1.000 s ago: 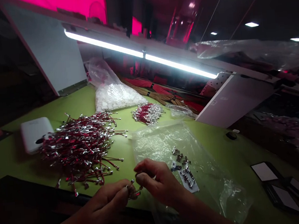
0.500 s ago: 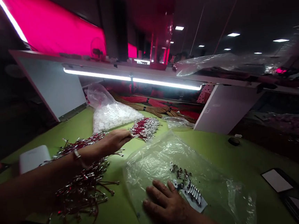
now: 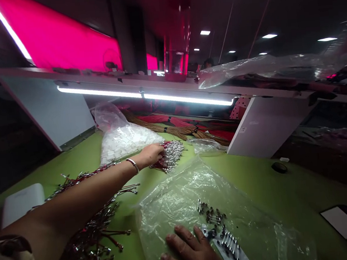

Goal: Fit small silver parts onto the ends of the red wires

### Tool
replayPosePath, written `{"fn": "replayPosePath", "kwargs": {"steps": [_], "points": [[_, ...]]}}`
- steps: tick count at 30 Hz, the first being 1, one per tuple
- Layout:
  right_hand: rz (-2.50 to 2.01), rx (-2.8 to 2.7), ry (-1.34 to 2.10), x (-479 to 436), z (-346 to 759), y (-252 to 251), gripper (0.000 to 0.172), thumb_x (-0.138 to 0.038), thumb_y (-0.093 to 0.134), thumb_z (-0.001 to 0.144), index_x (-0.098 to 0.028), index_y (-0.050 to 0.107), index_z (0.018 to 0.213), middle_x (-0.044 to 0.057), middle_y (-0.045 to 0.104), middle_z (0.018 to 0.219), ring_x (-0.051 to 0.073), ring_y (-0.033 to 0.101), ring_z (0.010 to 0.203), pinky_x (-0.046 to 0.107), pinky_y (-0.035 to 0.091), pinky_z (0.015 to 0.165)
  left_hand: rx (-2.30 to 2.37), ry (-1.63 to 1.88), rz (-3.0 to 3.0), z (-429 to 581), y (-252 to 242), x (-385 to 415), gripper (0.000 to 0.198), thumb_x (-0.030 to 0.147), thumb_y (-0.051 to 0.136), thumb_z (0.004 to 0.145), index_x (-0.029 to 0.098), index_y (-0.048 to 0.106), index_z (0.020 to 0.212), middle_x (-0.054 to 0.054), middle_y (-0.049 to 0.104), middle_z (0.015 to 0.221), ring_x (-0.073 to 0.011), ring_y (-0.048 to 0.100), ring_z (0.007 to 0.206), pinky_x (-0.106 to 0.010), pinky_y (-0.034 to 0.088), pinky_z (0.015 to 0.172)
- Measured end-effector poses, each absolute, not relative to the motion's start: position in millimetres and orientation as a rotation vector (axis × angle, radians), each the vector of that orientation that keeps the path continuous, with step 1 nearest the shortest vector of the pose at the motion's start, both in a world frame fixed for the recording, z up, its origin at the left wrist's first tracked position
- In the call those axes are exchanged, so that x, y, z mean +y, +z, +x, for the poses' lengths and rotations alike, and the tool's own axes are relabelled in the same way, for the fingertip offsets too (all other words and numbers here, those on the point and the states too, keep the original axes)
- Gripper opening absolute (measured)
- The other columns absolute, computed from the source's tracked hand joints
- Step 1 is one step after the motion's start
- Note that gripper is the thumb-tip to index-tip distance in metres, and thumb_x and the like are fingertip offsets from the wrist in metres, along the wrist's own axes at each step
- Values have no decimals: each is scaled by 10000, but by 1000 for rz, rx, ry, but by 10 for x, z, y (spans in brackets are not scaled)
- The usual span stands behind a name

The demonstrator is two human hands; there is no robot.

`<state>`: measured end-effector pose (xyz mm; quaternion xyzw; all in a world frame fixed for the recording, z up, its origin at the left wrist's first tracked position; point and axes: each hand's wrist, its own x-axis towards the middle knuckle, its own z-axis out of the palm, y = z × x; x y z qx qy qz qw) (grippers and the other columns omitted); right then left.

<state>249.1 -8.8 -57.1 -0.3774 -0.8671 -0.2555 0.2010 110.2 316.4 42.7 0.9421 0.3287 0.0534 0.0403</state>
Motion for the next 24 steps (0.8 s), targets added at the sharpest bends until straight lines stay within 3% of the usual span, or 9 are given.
{"fn": "replayPosePath", "kwargs": {"steps": [5,11,16,20,24], "points": [[-1075,-2521,-673,-104,2519,-555,474,-521,548,966,-347,538,1407,16,648,1370,283,622,1223,421,543,948,1010,198,2856,922,586,3057,301,341,602,957,185,616,1214,-95,629,1249,-233,640,1050,-449,552,895],[-1050,-2569,-626,-124,2512,-489,402,-401,429,1037,-311,546,1411,44,676,1327,303,665,1158,436,563,884,1113,252,2686,189,882,2808,255,328,622,940,164,656,1132,-82,673,1171,-231,642,1051,-449,527,918],[-999,-2650,-640,-114,2546,-514,593,-648,371,977,-284,562,1404,73,678,1315,346,691,1112,460,610,760,1260,158,2463,-562,1004,2554,225,287,624,823,160,754,955,-40,763,876,-180,672,784,-261,494,683],[-1003,-2684,-633,-117,2576,-556,743,-772,364,900,-289,519,1442,73,642,1362,349,681,1136,444,614,775,1388,157,2379,-989,1030,2484,297,320,572,773,160,766,931,-47,771,860,-191,661,758,-260,453,651],[-987,-2668,-669,-108,2582,-571,662,-712,425,926,-307,518,1442,53,645,1358,325,690,1126,403,605,779,1507,181,2348,-1249,1005,2523,287,295,568,756,159,766,914,-50,772,883,-211,672,797,-269,450,686]]}}
